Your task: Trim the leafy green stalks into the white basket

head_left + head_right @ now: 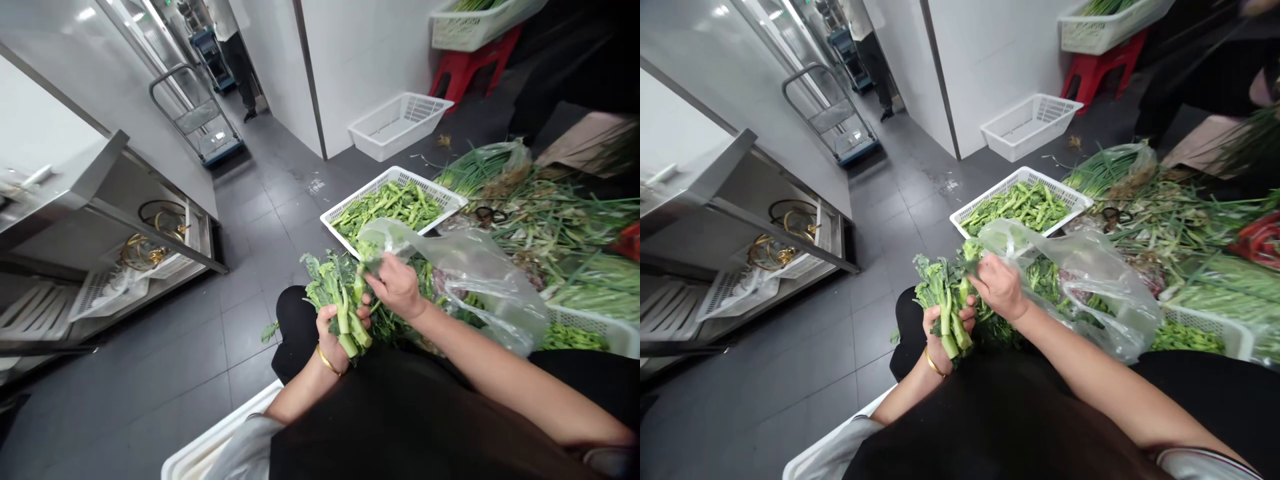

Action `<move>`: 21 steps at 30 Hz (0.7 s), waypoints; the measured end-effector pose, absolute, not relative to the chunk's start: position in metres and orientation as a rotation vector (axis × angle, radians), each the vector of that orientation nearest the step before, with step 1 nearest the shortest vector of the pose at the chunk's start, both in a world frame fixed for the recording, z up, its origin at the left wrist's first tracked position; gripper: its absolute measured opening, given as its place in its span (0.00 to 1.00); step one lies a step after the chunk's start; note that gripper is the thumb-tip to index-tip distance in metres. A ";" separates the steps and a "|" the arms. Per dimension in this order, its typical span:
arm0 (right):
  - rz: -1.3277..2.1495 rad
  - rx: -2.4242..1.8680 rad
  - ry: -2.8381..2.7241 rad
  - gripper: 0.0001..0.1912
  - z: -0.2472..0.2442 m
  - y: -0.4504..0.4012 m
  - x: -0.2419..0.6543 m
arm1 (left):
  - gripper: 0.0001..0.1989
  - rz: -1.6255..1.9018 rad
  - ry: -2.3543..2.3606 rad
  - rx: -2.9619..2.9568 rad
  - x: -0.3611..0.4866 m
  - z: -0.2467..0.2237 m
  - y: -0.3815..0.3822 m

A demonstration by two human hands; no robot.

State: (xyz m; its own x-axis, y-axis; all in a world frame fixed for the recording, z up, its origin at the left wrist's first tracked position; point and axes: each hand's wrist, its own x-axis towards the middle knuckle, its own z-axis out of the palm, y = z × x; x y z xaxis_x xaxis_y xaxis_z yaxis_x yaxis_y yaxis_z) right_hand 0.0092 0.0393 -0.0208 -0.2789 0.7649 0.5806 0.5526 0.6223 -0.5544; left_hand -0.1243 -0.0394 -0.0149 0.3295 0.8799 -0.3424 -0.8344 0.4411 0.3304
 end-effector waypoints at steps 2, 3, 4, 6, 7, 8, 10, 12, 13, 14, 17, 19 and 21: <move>0.546 -0.954 -1.972 0.19 -0.043 0.025 0.000 | 0.28 1.225 0.499 0.145 -0.132 -0.002 -0.036; 0.666 -0.902 -2.042 0.18 -0.054 0.019 -0.004 | 0.28 1.276 0.499 0.186 -0.136 0.003 -0.035; 0.760 -0.846 -2.151 0.16 -0.061 0.015 -0.005 | 0.28 1.314 0.506 0.234 -0.141 0.008 -0.035; 0.843 -0.788 -2.378 0.15 -0.063 0.019 -0.003 | 0.29 1.332 0.544 0.306 -0.150 0.011 -0.036; 0.865 -0.814 -2.444 0.17 -0.056 0.025 0.001 | 0.29 1.323 0.570 0.325 -0.153 0.010 -0.037; 0.889 -0.880 -2.450 0.19 -0.044 0.034 0.006 | 0.29 1.314 0.600 0.338 -0.154 0.007 -0.039; 0.967 -1.020 -2.328 0.19 -0.009 0.052 0.016 | 0.29 1.296 0.666 0.369 -0.152 0.000 -0.044; 0.964 -1.073 -2.157 0.18 0.027 0.065 0.019 | 0.28 1.278 0.742 0.419 -0.146 -0.007 -0.047; 0.903 -1.081 -2.097 0.19 0.041 0.068 0.018 | 0.27 1.275 0.784 0.444 -0.143 -0.009 -0.048; 0.793 -1.086 -2.061 0.20 0.050 0.068 0.015 | 0.25 1.277 0.822 0.461 -0.139 -0.010 -0.049; 0.304 -1.023 -2.122 0.21 0.047 0.057 0.006 | 0.21 1.271 0.868 0.425 -0.134 -0.010 -0.046; 0.048 -0.908 -2.226 0.19 0.026 0.045 0.007 | 0.21 1.262 0.850 0.344 -0.135 -0.009 -0.041; 0.034 -0.830 -2.350 0.17 0.002 0.034 0.014 | 0.22 1.267 0.824 0.294 -0.138 -0.009 -0.036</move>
